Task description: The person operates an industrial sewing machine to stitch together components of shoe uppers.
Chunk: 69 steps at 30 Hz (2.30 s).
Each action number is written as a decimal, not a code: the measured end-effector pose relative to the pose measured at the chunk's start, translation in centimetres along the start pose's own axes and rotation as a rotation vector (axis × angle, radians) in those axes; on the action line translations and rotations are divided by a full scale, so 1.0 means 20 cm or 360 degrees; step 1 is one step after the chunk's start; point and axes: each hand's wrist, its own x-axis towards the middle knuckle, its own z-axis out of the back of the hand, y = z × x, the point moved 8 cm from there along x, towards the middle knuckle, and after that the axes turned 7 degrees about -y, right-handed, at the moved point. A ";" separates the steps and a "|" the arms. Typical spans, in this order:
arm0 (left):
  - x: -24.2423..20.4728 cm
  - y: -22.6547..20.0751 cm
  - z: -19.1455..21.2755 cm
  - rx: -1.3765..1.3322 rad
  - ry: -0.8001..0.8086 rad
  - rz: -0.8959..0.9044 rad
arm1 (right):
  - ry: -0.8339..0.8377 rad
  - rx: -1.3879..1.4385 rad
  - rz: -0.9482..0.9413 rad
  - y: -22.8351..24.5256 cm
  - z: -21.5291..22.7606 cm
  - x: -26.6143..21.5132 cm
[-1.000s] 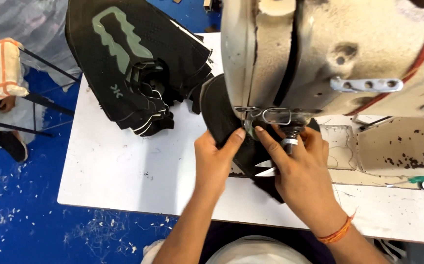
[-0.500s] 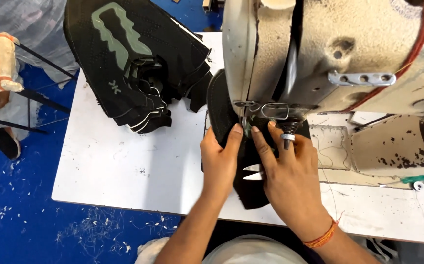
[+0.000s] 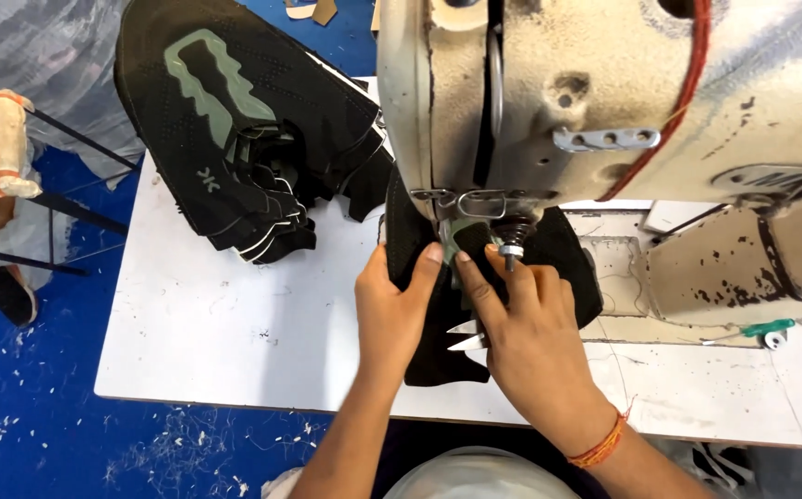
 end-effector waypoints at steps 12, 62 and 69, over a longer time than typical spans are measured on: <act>0.02 -0.03 0.03 0.0016 0.0116 0.0004 | 0.0006 0.0027 -0.0008 -0.02 0.04 -0.01; -0.41 0.56 0.55 0.0674 -0.0072 -0.0776 | -0.0139 0.1652 -0.1111 -1.58 -1.94 -1.24; -0.29 0.54 0.42 0.1156 -0.0206 -0.0796 | -0.0577 0.1745 -0.1371 -1.27 -1.80 -1.39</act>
